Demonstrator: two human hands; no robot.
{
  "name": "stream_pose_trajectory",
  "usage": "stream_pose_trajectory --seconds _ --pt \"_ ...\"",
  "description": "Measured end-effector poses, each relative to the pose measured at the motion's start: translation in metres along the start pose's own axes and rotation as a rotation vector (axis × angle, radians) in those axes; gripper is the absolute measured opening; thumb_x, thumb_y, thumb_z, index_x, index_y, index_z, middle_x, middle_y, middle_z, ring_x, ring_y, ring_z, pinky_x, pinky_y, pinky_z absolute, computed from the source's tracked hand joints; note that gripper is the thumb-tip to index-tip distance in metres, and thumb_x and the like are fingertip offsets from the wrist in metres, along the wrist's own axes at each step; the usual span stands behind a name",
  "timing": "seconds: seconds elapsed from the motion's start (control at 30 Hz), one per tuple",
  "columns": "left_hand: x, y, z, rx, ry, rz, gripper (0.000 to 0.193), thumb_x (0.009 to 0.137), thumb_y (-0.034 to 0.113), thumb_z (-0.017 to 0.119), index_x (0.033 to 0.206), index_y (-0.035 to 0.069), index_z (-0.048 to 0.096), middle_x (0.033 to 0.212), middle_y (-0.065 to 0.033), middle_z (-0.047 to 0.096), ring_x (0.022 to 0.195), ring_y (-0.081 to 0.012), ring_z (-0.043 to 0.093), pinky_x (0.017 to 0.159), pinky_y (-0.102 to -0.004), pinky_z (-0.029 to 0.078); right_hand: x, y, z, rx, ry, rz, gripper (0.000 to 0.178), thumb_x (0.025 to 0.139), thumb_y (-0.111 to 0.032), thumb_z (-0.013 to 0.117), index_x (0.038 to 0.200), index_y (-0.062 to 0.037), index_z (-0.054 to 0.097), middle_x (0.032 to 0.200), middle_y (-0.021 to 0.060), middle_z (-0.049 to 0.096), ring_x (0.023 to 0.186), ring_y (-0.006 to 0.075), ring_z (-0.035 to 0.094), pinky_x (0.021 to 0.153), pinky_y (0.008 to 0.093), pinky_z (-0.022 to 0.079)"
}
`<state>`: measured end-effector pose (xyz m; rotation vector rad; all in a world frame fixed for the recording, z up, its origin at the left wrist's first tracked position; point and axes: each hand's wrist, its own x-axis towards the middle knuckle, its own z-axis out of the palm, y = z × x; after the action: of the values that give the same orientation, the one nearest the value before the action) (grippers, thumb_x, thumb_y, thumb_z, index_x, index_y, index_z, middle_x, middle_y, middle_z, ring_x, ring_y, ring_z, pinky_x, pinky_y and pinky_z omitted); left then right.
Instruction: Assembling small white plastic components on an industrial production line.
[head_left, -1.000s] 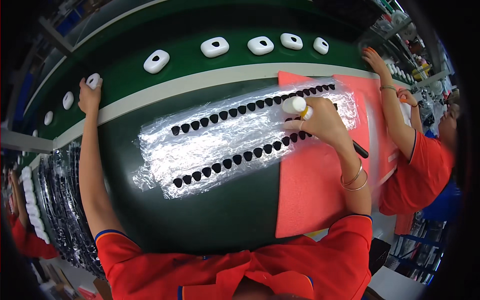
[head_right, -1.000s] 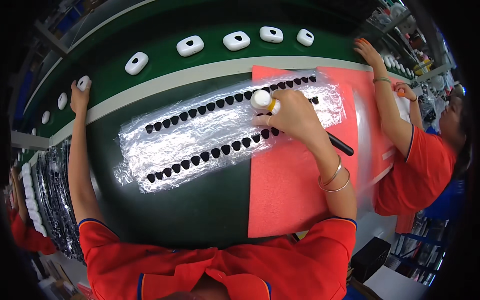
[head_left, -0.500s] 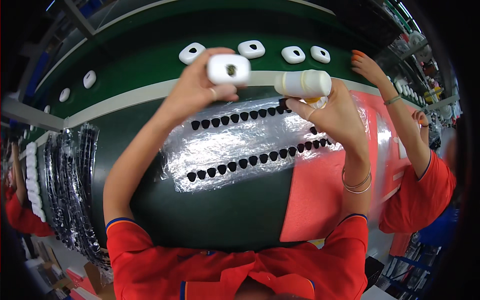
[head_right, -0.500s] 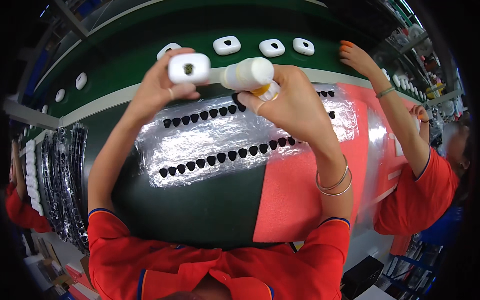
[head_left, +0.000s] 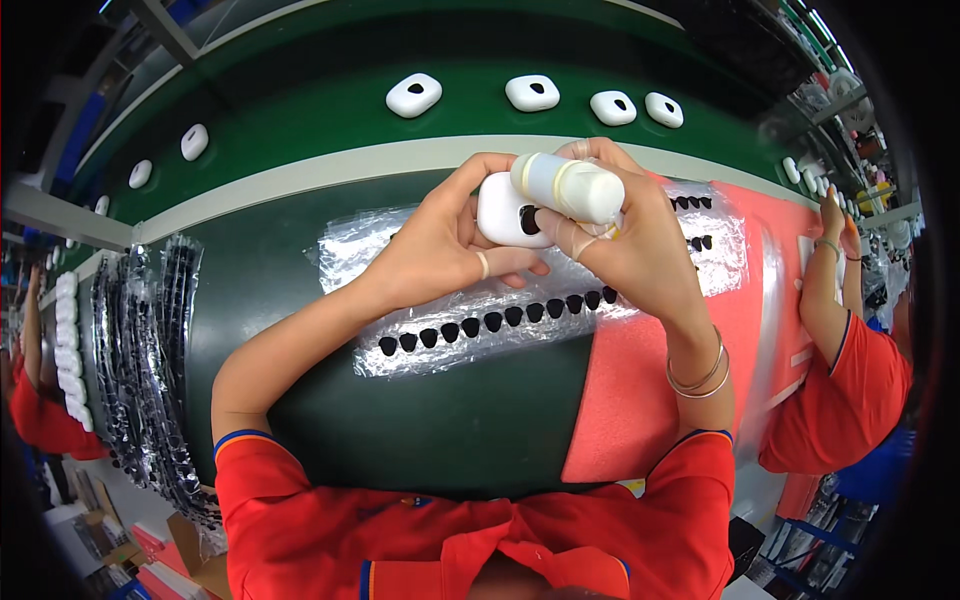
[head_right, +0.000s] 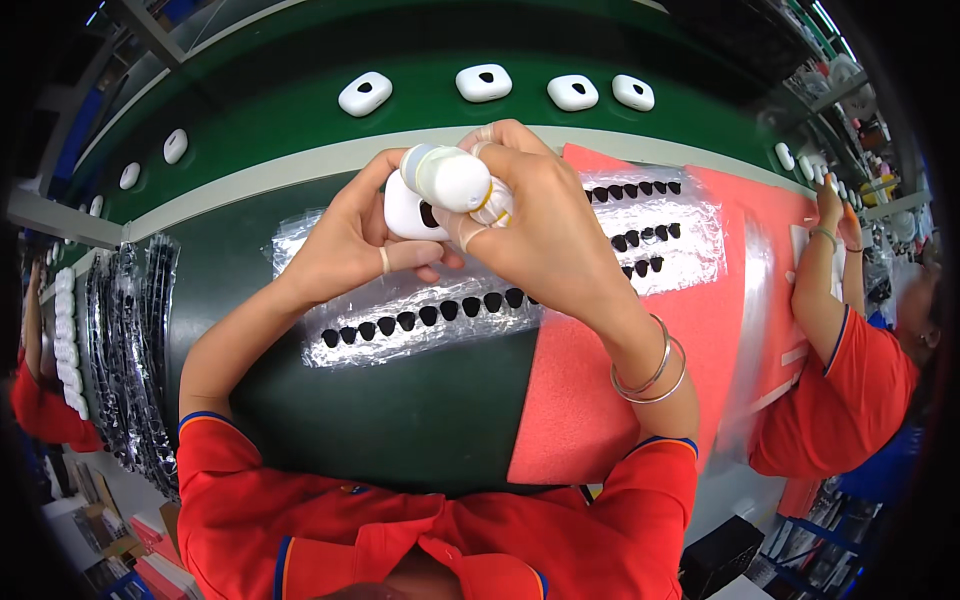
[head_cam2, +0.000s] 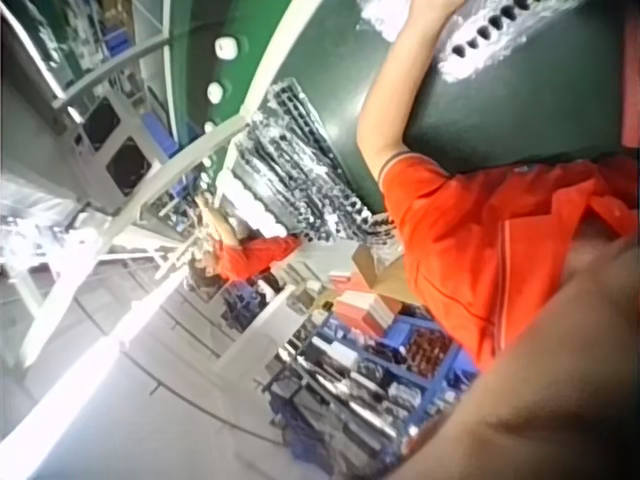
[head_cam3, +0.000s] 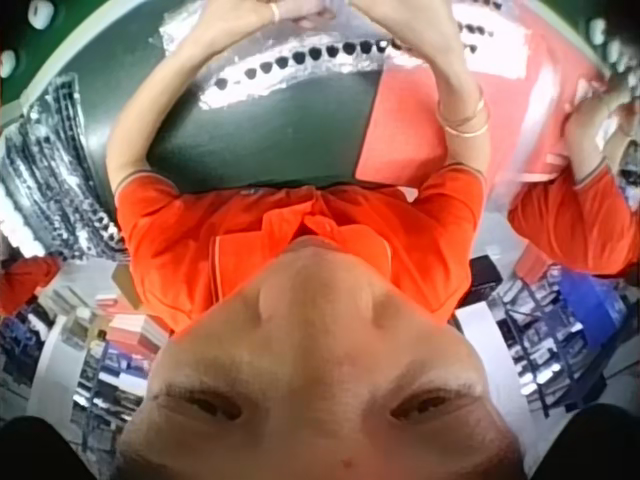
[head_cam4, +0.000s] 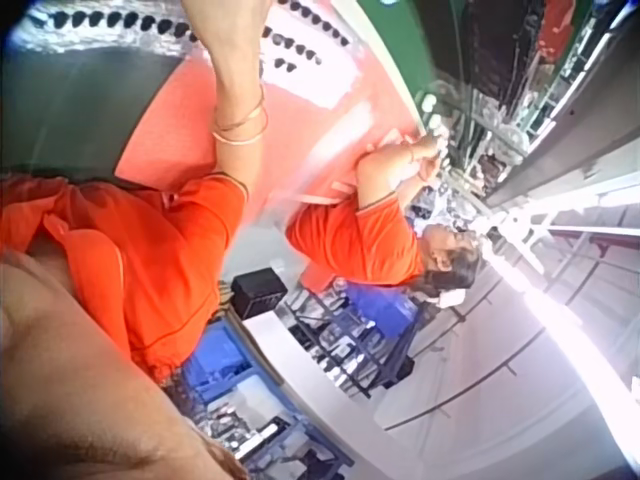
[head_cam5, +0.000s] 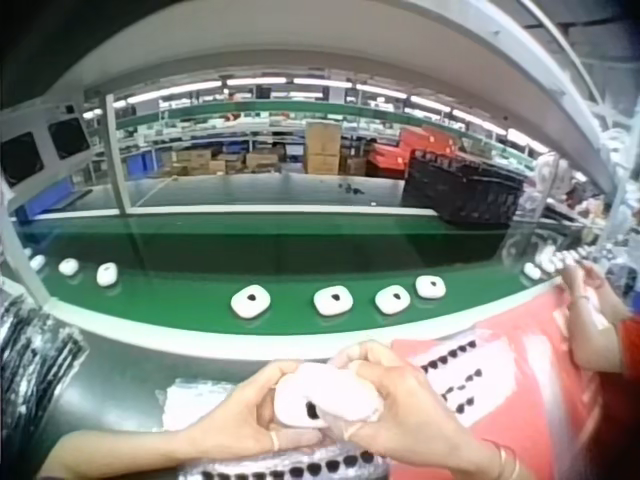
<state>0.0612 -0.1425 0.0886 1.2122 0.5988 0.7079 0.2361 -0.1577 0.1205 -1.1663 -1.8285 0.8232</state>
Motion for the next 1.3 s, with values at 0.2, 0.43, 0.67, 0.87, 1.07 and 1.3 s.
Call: stream_pose_trajectory --seconds 0.2,0.43,0.67,0.87,1.07,1.3 --pt "0.003 0.001 -0.002 0.015 0.04 0.024 0.046 0.077 -0.002 0.061 0.114 0.005 0.034 0.084 -0.0089 0.056 0.065 -0.0142 0.06 0.054 -0.0244 0.052 -0.005 -0.004 -0.001 -0.185 -0.013 -0.043 0.042 0.069 -0.001 0.066 0.107 -0.0022 0.05 0.094 0.0067 0.052 0.085 0.0154 0.054 0.073 0.026 0.045" --pt "0.001 -0.007 -0.02 0.007 0.061 0.067 0.043 0.077 -0.001 0.06 0.112 0.004 0.037 0.081 -0.0082 0.056 0.057 -0.0123 0.058 0.048 -0.0233 0.05 -0.003 -0.011 0.013 -0.218 -0.194 0.029 0.036 0.072 -0.009 0.067 0.105 -0.0039 0.052 0.088 0.0099 0.059 0.082 0.0155 0.059 0.073 0.0258 0.045" --pt "0.021 -0.011 -0.062 0.626 0.346 0.179 0.045 0.073 0.018 0.067 0.11 0.007 0.045 0.091 -0.006 0.057 0.075 -0.0148 0.057 0.061 -0.0269 0.047 -0.004 -0.016 -0.002 -0.071 -0.02 0.008 0.035 0.069 -0.007 0.07 0.099 -0.0048 0.053 0.084 0.0054 0.061 0.073 0.0125 0.057 0.065 0.0241 0.046" --pt "0.051 -0.033 -0.166 1.393 0.769 0.121 0.055 0.074 0.044 0.061 0.114 0.008 0.052 0.109 -0.0158 0.054 0.104 -0.0302 0.047 0.088 -0.0387 0.037 -0.018 -0.001 -0.033 -0.315 0.051 0.191 0.025 0.065 -0.004 0.069 0.086 -0.0018 0.057 0.068 0.0001 0.055 0.061 0.0075 0.05 0.057 0.02 0.041" --pt "0.024 -0.014 -0.274 1.774 1.308 0.091 0.061 0.075 0.058 0.051 0.117 0.013 0.052 0.118 -0.0247 0.045 0.112 -0.0373 0.043 0.093 -0.0446 0.034 -0.033 0.043 -0.072 -0.547 0.045 0.277 0.028 0.066 -0.017 0.071 0.087 0.0001 0.062 0.072 0.0076 0.063 0.063 0.0127 0.057 0.058 0.0266 0.044" --pt "-0.02 -0.017 -0.361 1.38 1.359 -0.321 0.07 0.072 0.053 0.059 0.127 0.015 0.039 0.128 -0.0197 0.038 0.116 -0.0326 0.04 0.094 -0.0527 0.028 -0.046 0.067 -0.08 -0.699 -0.034 0.498 0.046 0.054 -0.028 0.081 0.083 0.002 0.061 0.071 0.0124 0.061 0.063 0.023 0.059 0.06 0.0309 0.045"
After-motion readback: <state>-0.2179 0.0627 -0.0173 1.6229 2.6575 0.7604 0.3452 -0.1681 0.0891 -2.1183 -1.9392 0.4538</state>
